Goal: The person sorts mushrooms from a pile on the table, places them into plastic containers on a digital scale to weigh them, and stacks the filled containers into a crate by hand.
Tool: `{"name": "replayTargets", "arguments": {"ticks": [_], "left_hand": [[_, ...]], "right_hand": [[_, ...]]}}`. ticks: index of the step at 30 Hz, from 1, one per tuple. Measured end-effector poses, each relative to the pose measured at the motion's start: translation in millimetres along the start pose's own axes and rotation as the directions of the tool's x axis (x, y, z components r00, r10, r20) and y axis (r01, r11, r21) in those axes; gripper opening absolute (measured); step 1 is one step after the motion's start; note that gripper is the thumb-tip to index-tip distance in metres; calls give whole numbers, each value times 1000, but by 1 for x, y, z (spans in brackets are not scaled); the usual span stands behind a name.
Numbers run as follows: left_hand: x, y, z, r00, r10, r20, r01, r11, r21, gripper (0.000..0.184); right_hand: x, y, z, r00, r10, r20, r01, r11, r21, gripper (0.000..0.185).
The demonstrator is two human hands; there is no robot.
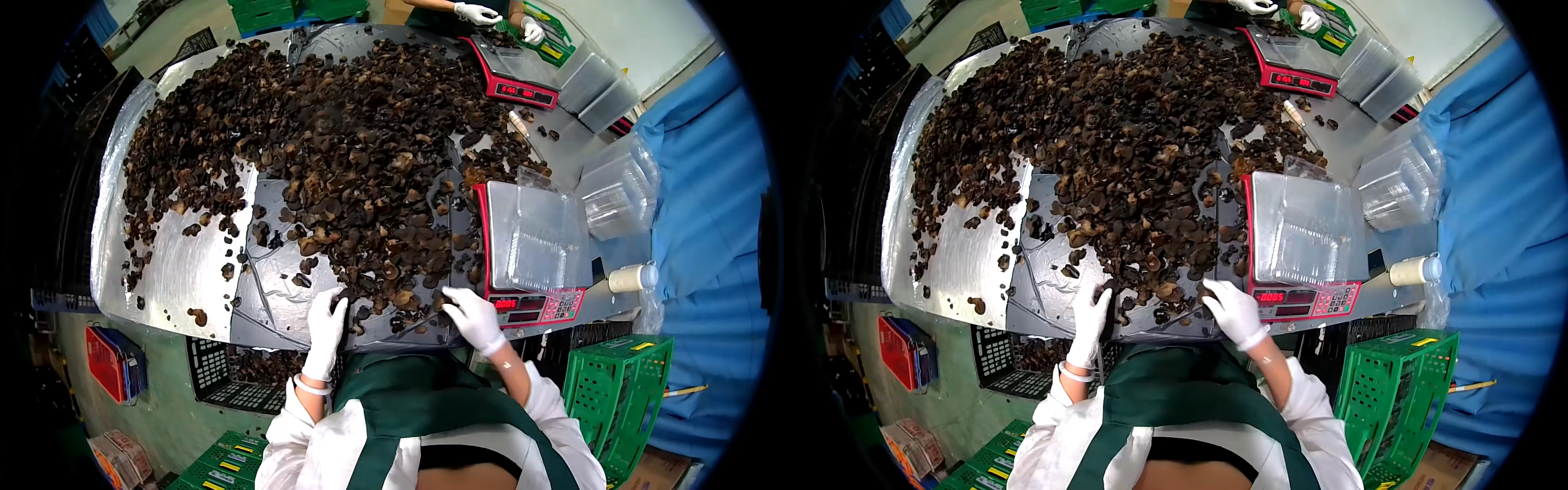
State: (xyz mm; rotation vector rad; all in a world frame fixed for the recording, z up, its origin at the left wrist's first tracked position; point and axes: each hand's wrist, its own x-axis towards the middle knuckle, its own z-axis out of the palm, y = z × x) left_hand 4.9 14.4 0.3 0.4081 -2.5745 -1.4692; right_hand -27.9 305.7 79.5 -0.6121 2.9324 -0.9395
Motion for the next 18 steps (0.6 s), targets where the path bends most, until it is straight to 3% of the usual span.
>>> {"name": "replayTargets", "arguments": {"ticks": [1, 3, 6, 9, 12, 14, 17, 18], "left_hand": [[1, -1, -6, 1000, -18, 5, 18, 996, -84, 18], [-1, -13, -18, 996, 83, -24, -82, 996, 22, 17], [-8, -21, -28, 992, 124, -5, -124, 992, 23, 22], [-6, -20, -25, 964, 266, 27, -267, 959, 91, 34], [9, 7, -14, 932, 339, 125, -354, 926, 130, 41], [15, 0, -4, 902, 393, 178, -419, 896, 146, 34], [11, -8, -12, 885, 405, 229, -440, 889, 124, 25], [6, -13, -18, 874, 411, 257, -447, 889, 99, 23]], "right_hand": [[5, 0, 16, 999, 10, -41, -10, 1000, 3, 40], [8, 5, 37, 998, 20, 59, -13, 994, -109, 47], [7, 3, 48, 990, 82, 111, -74, 995, -72, 47], [18, -16, 51, 992, -119, -34, 118, 993, -31, 47], [51, -44, 59, 985, -131, 109, 147, 976, -160, 60], [62, -43, 77, 971, -131, 202, 187, 938, -291, 74], [50, -28, 88, 955, -180, 234, 246, 925, -289, 52], [42, -25, 81, 958, -251, 139, 278, 933, -229, 38]]}}
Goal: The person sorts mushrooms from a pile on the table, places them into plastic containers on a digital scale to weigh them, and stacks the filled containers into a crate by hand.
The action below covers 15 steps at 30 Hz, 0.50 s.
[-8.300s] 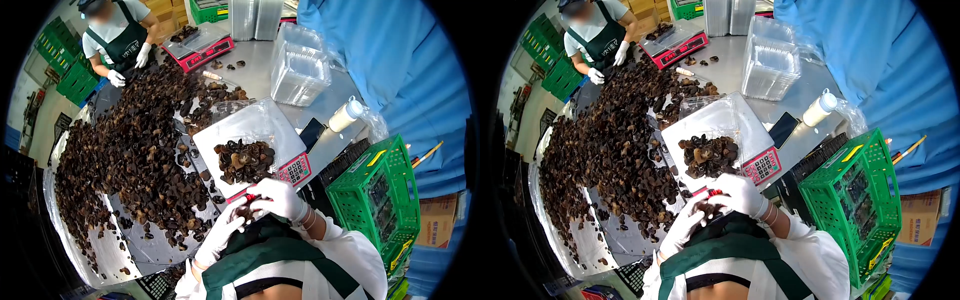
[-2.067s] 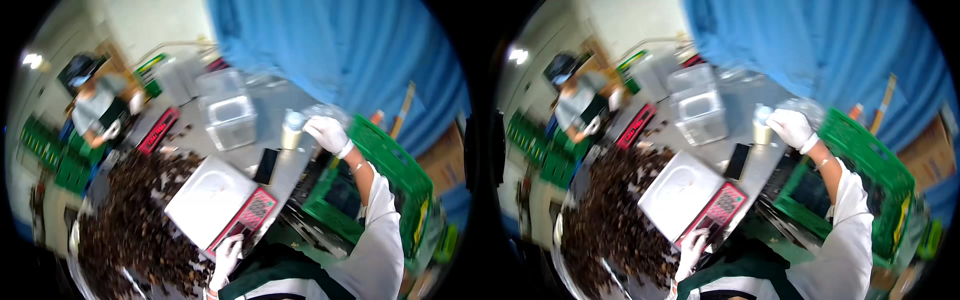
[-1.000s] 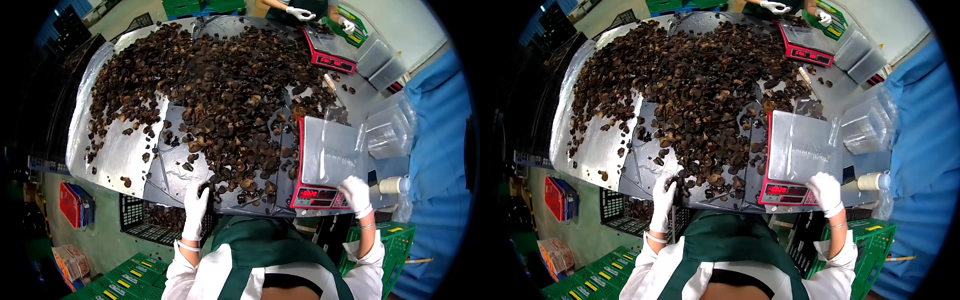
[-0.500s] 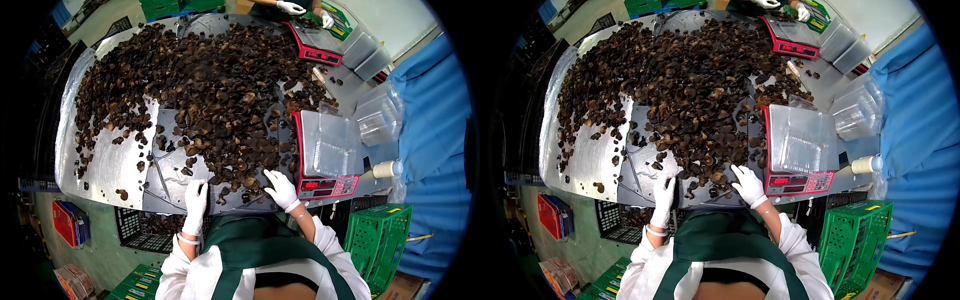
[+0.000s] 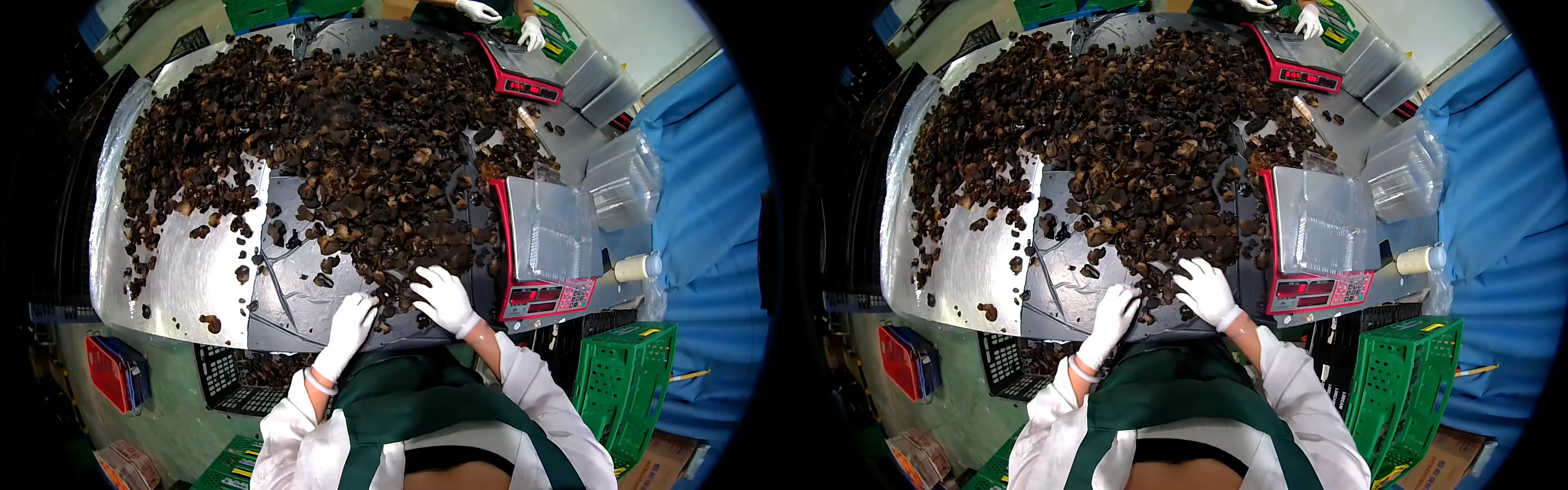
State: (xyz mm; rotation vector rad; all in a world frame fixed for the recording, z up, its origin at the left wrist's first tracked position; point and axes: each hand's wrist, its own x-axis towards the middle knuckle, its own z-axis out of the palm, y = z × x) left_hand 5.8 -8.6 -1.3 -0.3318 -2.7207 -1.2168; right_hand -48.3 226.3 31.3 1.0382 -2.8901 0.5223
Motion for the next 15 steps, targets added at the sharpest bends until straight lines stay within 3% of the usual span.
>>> {"name": "replayTargets", "arguments": {"ticks": [3, 5, 7, 8, 9, 12, 15], "left_hand": [[-20, -6, -10, 998, -9, 56, 12, 998, -60, 23], [-29, -8, -9, 997, -69, -41, 62, 985, -163, 22], [-27, -7, -6, 994, -106, -37, 97, 976, -194, 28], [-22, -6, -2, 994, -82, -71, 68, 981, -181, 31], [-16, -3, 0, 993, -57, -104, 39, 985, -168, 34], [3, 13, 6, 998, 0, 59, 3, 998, -63, 56], [14, 24, 13, 980, 105, 171, -123, 988, 98, 63]], "right_hand": [[-31, 5, -3, 996, 7, -83, 0, 996, 87, 32], [-45, 10, -7, 997, 9, -72, -1, 994, 107, 35], [-53, 10, -5, 989, 89, -118, -70, 985, 158, 40], [-55, 11, -2, 991, 102, -88, -91, 988, 121, 56], [-49, 6, -5, 991, 105, -89, -94, 988, 120, 56], [-24, -14, -6, 989, 136, -54, -133, 990, 48, 83], [-17, -20, 2, 998, 53, -32, -57, 992, -110, 75]]}}
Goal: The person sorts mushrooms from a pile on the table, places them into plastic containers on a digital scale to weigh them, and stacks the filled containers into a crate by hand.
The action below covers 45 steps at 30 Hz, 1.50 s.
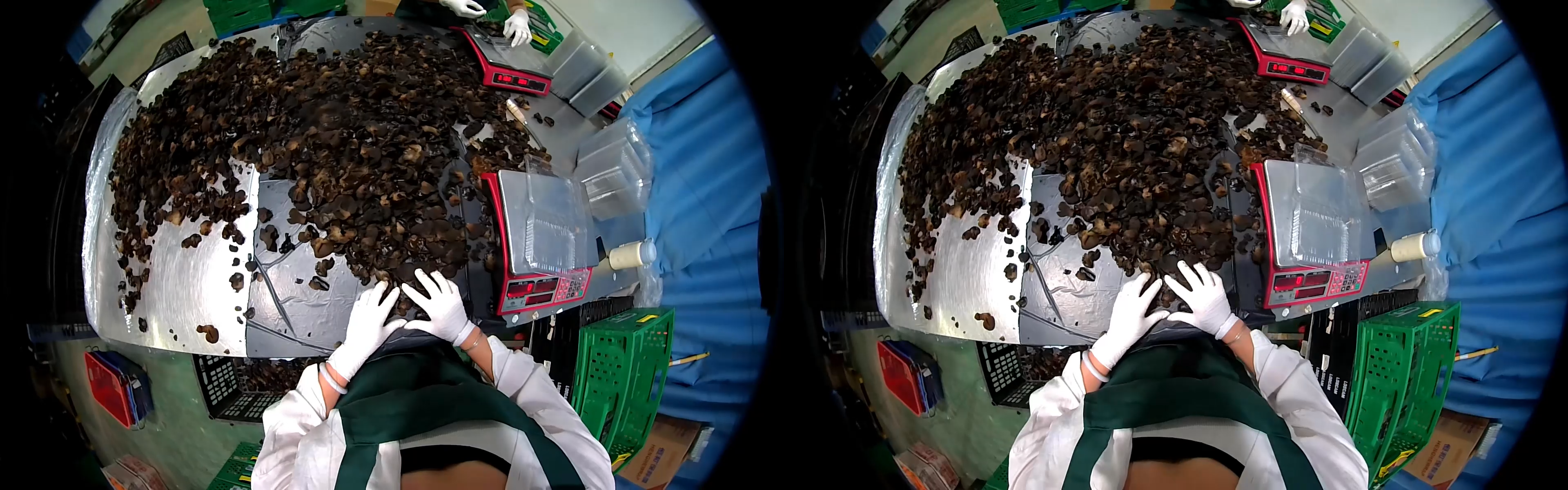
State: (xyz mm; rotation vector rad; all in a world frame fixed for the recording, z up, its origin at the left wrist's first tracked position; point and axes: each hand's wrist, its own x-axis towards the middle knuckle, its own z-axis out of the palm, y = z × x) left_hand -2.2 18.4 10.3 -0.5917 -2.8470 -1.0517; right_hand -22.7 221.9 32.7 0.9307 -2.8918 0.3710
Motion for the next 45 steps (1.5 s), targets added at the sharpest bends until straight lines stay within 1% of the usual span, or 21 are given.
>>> {"name": "replayTargets", "arguments": {"ticks": [5, 9, 10, 11, 12, 13, 15, 17, 21, 28, 30, 32, 33, 34, 36, 38, 39, 41, 42, 44, 45], "left_hand": [[-4, -24, 10, 997, 21, -72, -26, 997, -77, 33], [0, -26, -5, 957, -273, -98, 179, 821, -543, 24], [-1, -28, -3, 935, -343, -92, 207, 737, -643, 22], [-3, -28, -6, 857, -503, 115, 331, 366, -870, 21], [-1, -17, -18, 751, -547, 369, 391, -81, -917, 20], [6, -3, -24, 757, -556, 344, 285, -194, -939, 21], [18, 8, -30, 710, -524, 470, 211, -479, -852, 26], [31, 22, -23, 676, -513, 529, 197, -565, -801, 33], [76, 65, -18, 721, -431, 543, 229, -591, -773, 42], [159, 134, 14, 830, -250, 498, 249, -633, -733, 33], [178, 155, 22, 841, -245, 483, 259, -602, -755, 32], [195, 173, 36, 848, -262, 460, 270, -533, -802, 32], [201, 178, 43, 856, -253, 450, 277, -511, -814, 31], [205, 186, 51, 867, -280, 412, 258, -457, -852, 31], [213, 194, 57, 939, -182, 293, 261, -178, -949, 30], [217, 199, 71, 923, -232, 307, 271, -176, -946, 29], [218, 200, 77, 918, -286, 274, 269, -60, -961, 27], [220, 196, 94, 938, -319, 138, 195, 154, -969, 24], [221, 203, 91, 937, -320, 140, 199, 157, -967, 24], [221, 220, 78, 939, -339, 58, 205, 417, -886, 24], [221, 223, 76, 934, -348, 80, 228, 410, -883, 22]], "right_hand": [[-8, 27, 15, 986, 34, -160, -21, 996, 84, 34], [3, 29, 3, 926, 329, -185, -168, 799, 578, 23], [7, 30, 3, 906, 393, -155, -158, 656, 738, 20], [8, 31, -3, 853, 510, 113, -258, 224, 940, 22], [8, 29, -14, 779, 487, 395, -302, -261, 917, 23], [9, 30, -22, 796, 398, 457, -214, -521, 826, 31], [6, 38, -19, 825, 283, 489, -70, -807, 586, 39], [8, 47, -15, 894, 176, 412, 51, -953, 297, 42], [10, 62, -36, 932, 229, 281, 146, -947, 287, 48], [-15, 138, -100, 918, 379, 118, 335, -899, 283, 51], [-22, 158, -128, 797, 579, 171, 378, -700, 606, 46], [-30, 180, -137, 651, 735, 187, 341, -504, 794, 44], [-35, 181, -154, 652, 741, 160, 306, -450, 839, 34], [-39, 192, -154, 649, 745, 157, 312, -449, 837, 34], [-43, 209, -156, 684, 727, -54, 285, -199, 938, 22], [-49, 214, -170, 712, 700, 63, 225, -312, 923, 14], [-51, 223, -162, 681, 732, -19, 209, -170, 963, 14], [-52, 241, -146, 661, 740, -129, 304, -107, 947, 15], [-52, 242, -146, 659, 741, -127, 306, -111, 945, 15], [-50, 243, -152, 675, 732, -99, 373, -221, 901, 17], [-50, 243, -156, 666, 742, -82, 365, -227, 903, 20]]}}
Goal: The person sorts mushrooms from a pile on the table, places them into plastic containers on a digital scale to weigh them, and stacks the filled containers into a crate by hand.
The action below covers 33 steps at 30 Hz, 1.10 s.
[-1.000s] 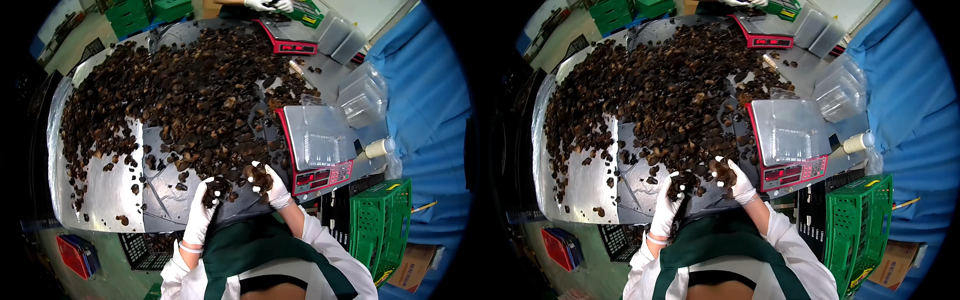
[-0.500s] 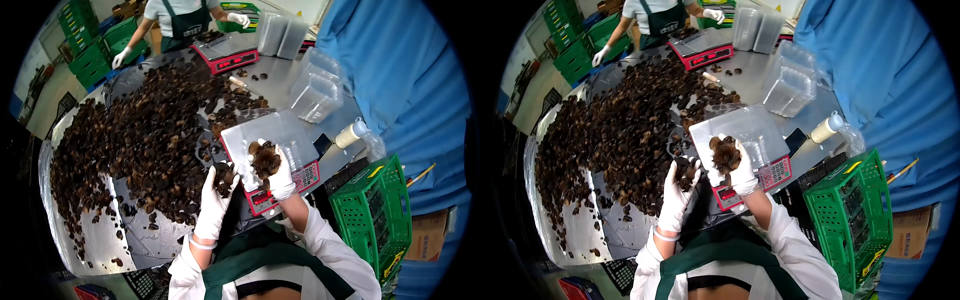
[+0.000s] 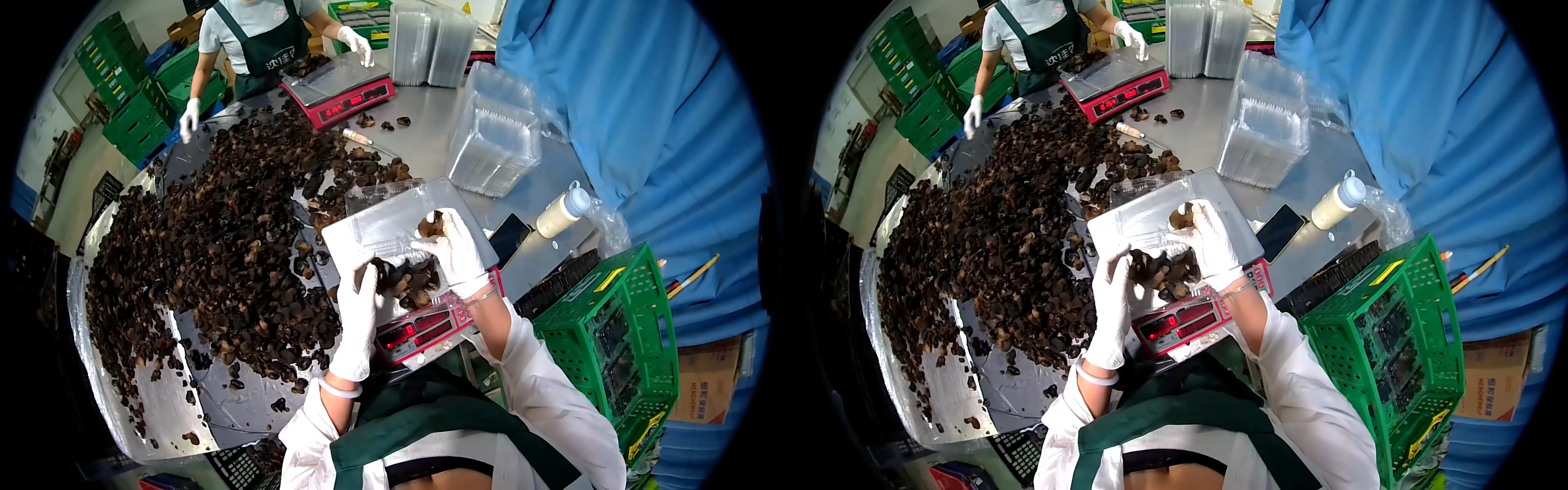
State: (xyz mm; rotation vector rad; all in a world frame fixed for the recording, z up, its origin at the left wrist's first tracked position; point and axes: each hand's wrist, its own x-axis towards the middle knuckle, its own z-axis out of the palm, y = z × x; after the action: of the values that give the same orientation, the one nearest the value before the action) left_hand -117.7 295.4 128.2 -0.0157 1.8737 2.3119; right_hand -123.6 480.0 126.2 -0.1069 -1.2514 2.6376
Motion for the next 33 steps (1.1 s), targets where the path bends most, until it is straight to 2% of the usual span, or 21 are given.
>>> {"name": "replayTargets", "arguments": {"ticks": [1, 3, 5, 7, 8, 9, 11, 12, 14, 15, 17, 19, 21, 23, 25, 27, 28, 29, 31, 32, 33], "left_hand": [[1, -6, -2, 1000, -2, -1, 2, 1000, 3, 22], [5, -17, -8, 989, 149, -8, -147, 983, 110, 20], [2, -18, -9, 990, 135, -30, -132, 987, 94, 19], [-2, -16, -12, 993, 108, -45, -104, 990, 97, 18], [-1, -20, -16, 984, 177, -29, -169, 971, 170, 17], [-3, -22, -20, 984, 176, -29, -169, 971, 171, 17], [-10, -25, -30, 983, 178, -35, -164, 954, 252, 17], [-16, -22, -35, 985, 167, -46, -151, 958, 243, 17], [-27, -29, -51, 983, 181, -40, -162, 945, 283, 16], [-34, -31, -56, 981, 190, -33, -171, 936, 309, 16], [-51, -28, -63, 984, 176, -18, -162, 939, 304, 15], [-70, -24, -65, 993, 112, -48, -92, 949, 303, 15], [-86, -14, -66, 994, 105, -20, -83, 879, 469, 13], [-102, -6, -61, 997, 76, -20, -63, 923, 379, 14], [-109, -20, -64, 987, 159, 29, -158, 907, 391, 15], [-111, -17, -69, 993, 113, 39, -119, 949, 291, 18], [-109, -23, -71, 981, 171, 94, -192, 933, 304, 19], [-109, -23, -72, 981, 170, 90, -188, 943, 276, 19], [-113, -30, -76, 978, 201, 47, -206, 964, 167, 17], [-111, -31, -75, 978, 202, 52, -207, 972, 111, 17], [-113, -31, -78, 977, 208, 55, -211, 976, 56, 16]], "right_hand": [[0, -5, 1, 1000, 2, -1, -2, 1000, 3, 20], [-1, -18, 5, 998, -14, 61, 29, 966, -258, 22], [-4, -22, 5, 998, -25, 61, 43, 945, -325, 21], [-8, -31, 10, 969, 182, 168, -5, 693, -721, 16], [-14, -35, 16, 961, 208, 183, 5, 646, -763, 13], [-16, -38, 12, 943, 106, 315, 229, 478, -848, 11], [-23, -44, 8, 902, -30, 432, 426, 237, -873, 17], [-27, -47, 3, 901, -26, 433, 427, 238, -872, 17], [-36, -51, -5, 893, 87, 442, 450, -119, -885, 25], [-40, -49, -9, 891, 93, 445, 454, -118, -883, 25], [-44, -41, -16, 843, 140, 520, 532, -366, -764, 30], [-44, -37, -11, 876, 231, 423, 481, -457, -748, 40], [-42, -32, -7, 878, 251, 408, 479, -474, -739, 34], [-33, -32, -2, 876, 221, 428, 482, -386, -787, 22], [-39, -34, -3, 858, 154, 490, 512, -333, -792, 14], [-40, -34, -7, 849, 97, 520, 526, -256, -811, 11], [-39, -37, -13, 860, 70, 506, 509, -201, -837, 11], [-34, -43, -18, 903, 135, 407, 415, -35, -909, 12], [-25, -41, -23, 905, 82, 417, 417, 14, -909, 12], [-19, -49, -21, 894, 68, 443, 445, -25, -895, 13], [-10, -52, -27, 933, 66, 354, 353, 30, -935, 15]]}}
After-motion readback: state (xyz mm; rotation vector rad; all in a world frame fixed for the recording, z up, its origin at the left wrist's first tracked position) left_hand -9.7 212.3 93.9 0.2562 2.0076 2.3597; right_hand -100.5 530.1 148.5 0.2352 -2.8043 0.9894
